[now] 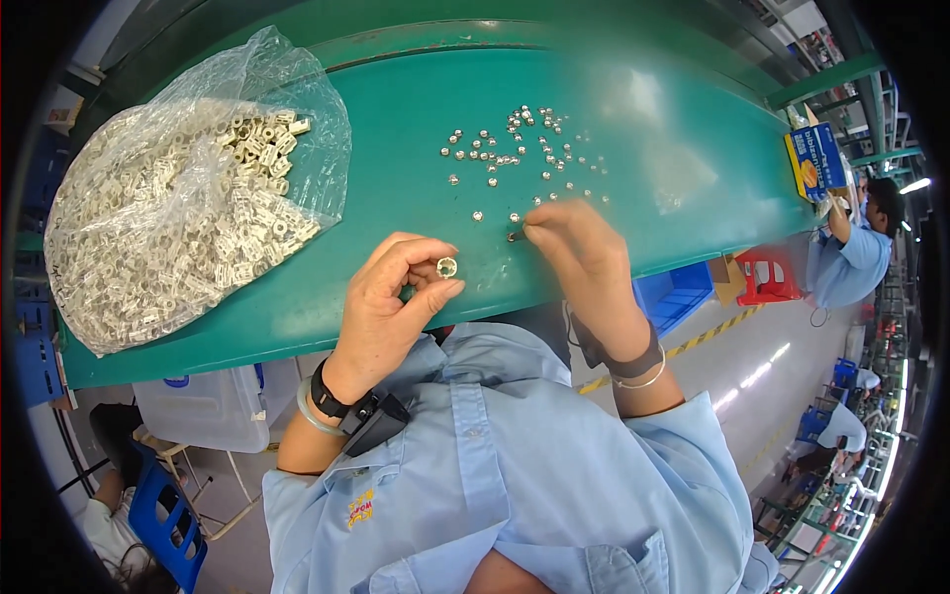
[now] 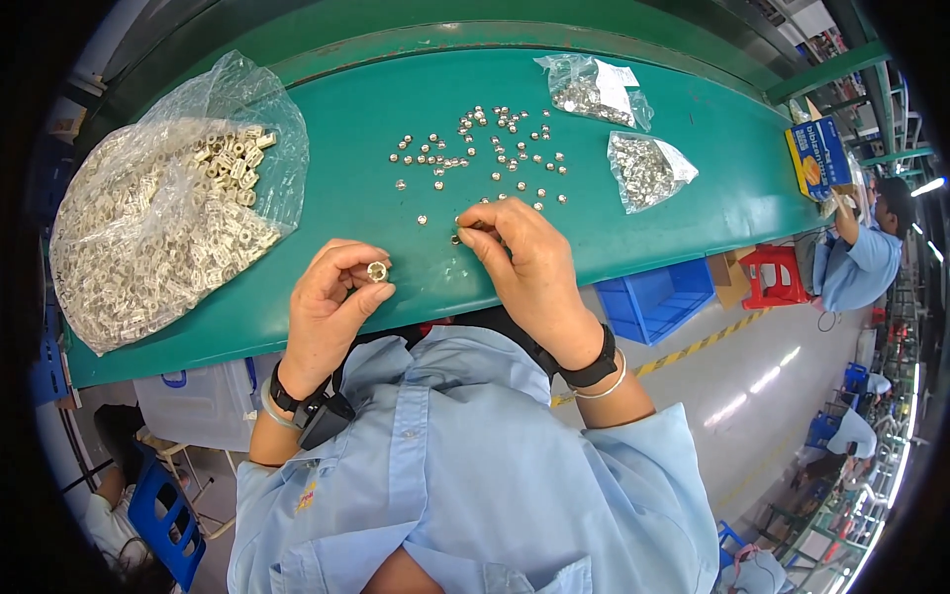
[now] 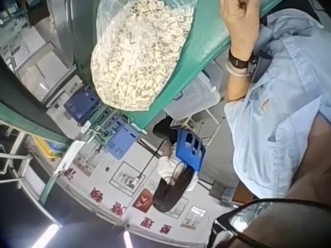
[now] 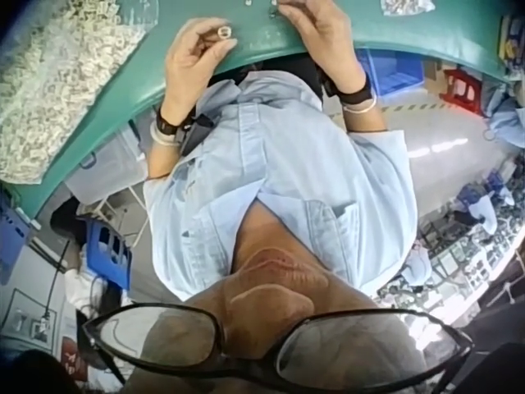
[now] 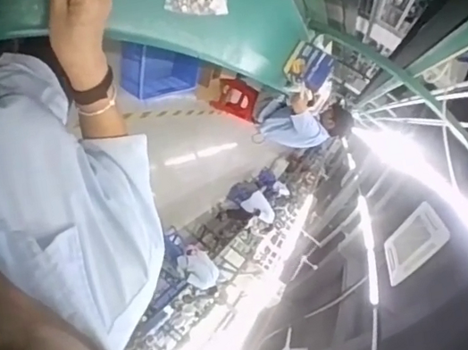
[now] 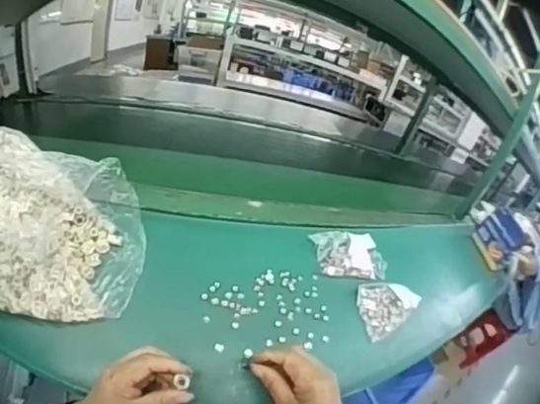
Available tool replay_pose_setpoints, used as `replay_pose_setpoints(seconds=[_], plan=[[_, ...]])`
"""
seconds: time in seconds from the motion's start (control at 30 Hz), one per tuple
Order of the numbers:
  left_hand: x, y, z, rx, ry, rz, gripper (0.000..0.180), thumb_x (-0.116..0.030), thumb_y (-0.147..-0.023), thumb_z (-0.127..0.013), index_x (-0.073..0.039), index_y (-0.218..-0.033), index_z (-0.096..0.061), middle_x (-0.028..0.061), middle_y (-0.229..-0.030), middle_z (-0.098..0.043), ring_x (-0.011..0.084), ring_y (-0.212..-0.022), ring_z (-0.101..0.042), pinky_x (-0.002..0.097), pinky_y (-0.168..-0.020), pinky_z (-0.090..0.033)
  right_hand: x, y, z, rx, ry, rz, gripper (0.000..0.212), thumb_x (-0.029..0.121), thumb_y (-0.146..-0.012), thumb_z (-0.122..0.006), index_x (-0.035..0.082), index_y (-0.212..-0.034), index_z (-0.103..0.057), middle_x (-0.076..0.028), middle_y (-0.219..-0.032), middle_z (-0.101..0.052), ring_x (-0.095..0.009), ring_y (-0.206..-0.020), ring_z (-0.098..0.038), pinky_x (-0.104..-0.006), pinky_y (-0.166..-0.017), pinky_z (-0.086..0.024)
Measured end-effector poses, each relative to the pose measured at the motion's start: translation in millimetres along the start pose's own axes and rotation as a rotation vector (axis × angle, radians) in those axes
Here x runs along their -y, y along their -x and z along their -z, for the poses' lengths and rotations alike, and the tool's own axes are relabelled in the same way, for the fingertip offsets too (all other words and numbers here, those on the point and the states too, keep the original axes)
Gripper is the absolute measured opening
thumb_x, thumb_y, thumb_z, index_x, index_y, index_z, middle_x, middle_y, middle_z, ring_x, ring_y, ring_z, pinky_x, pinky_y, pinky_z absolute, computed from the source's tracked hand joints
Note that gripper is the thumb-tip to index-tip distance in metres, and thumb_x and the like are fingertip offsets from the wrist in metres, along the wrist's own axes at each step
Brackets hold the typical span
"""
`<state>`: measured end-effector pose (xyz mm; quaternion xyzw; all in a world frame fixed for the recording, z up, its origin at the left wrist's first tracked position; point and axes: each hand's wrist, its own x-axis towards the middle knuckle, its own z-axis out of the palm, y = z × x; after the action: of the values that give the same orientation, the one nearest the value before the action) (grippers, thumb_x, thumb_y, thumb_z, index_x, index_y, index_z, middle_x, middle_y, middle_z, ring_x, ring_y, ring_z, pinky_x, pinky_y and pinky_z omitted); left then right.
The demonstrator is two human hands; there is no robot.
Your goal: The person picks up a white plastic component and a small metal piece by hand, then uses a thin metal tool to press the metal piece into the plastic component. They repeat this process, assembling several units one at a time on the green work surface.
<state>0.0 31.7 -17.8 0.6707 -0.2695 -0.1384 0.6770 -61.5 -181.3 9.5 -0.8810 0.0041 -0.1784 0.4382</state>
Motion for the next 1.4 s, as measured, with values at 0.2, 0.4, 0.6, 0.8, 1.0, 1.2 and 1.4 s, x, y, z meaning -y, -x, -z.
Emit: replay_pose_setpoints(seconds=[0.2,0.4,0.6,0.8,1.0,1.2,1.4], plan=[[-0.3,1.1,1.0,-0.005,-0.017,-0.002,0.026,0.0,-0.082,-0.07,-0.002,-0.106,-0.062,0.0045,-0.097,-0.057,0.0099,-0.078,-0.058,0.0226,-0.067,-0.049,-1.7,-1.4,-3.9,-0.003,0.064,0.035,0.011,0.0,-0.084,-0.065,0.0,-0.095,-0.063,-0.01,-0.087,-0.063,-0.022,-0.077,-0.062,-0.0292,-0.068,-0.049],[-2.8,1.3,3.8,0.06,-0.02,0.039,0.026,0.003,-0.085,-0.067,0.0,-0.109,-0.059,0.0059,-0.104,-0.055,0.0095,-0.087,-0.055,0.0239,-0.078,-0.048,-4.1,-1.5,-5.8,-0.01,0.128,0.08,0.011,0.0,-0.083,-0.066,0.001,-0.094,-0.064,-0.011,-0.086,-0.063,-0.024,-0.076,-0.062,-0.0311,-0.067,-0.049],[-3.1,0.4,3.2,0.052,-0.011,0.025,0.025,0.003,-0.085,-0.066,-0.001,-0.108,-0.058,0.006,-0.104,-0.056,0.0096,-0.087,-0.055,0.0241,-0.078,-0.048,-4.3,-2.5,-9.0,-0.033,0.247,0.19,0.012,0.0,-0.082,-0.067,0.001,-0.093,-0.064,-0.011,-0.085,-0.063,-0.026,-0.075,-0.061,-0.0321,-0.066,-0.048],[-3.6,-0.4,1.6,0.046,0.015,0.033,0.025,0.003,-0.085,-0.066,-0.002,-0.108,-0.057,0.0058,-0.105,-0.056,0.0097,-0.088,-0.056,0.0247,-0.079,-0.049,-3.7,-3.4,-10.0,-0.039,0.296,0.229,0.012,0.0,-0.081,-0.067,0.001,-0.093,-0.064,-0.011,-0.085,-0.063,-0.025,-0.075,-0.061,-0.0313,-0.067,-0.049],[0.5,-2.3,-5.6,-0.045,0.049,-0.027,0.028,0.002,-0.082,-0.069,-0.002,-0.107,-0.058,0.0059,-0.1,-0.057,0.0103,-0.081,-0.059,0.0229,-0.068,-0.05,12.9,-3.5,-0.9,-0.084,0.01,0.117,0.014,-0.002,-0.082,-0.067,0.002,-0.094,-0.063,-0.008,-0.086,-0.064,-0.02,-0.075,-0.062,-0.0289,-0.065,-0.049],[0.9,-4.3,-9.2,-0.049,-0.012,-0.084,0.03,0.002,-0.081,-0.07,-0.001,-0.108,-0.057,0.0066,-0.102,-0.057,0.0111,-0.081,-0.06,0.023,-0.067,-0.05,38.0,-6.7,4.1,-0.079,-0.139,0.185,0.015,-0.001,-0.083,-0.067,0.003,-0.097,-0.063,-0.007,-0.086,-0.064,-0.018,-0.075,-0.061,-0.0277,-0.063,-0.049],[-3.2,-4.1,-13.1,-0.047,-0.008,-0.095,0.03,0.001,-0.081,-0.071,-0.001,-0.108,-0.057,0.0066,-0.101,-0.056,0.0116,-0.082,-0.061,0.0234,-0.066,-0.05,45.1,-10.8,-0.1,-0.033,-0.145,0.243,0.017,-0.002,-0.082,-0.068,0.003,-0.096,-0.063,-0.007,-0.086,-0.065,-0.019,-0.075,-0.061,-0.0289,-0.062,-0.049]])
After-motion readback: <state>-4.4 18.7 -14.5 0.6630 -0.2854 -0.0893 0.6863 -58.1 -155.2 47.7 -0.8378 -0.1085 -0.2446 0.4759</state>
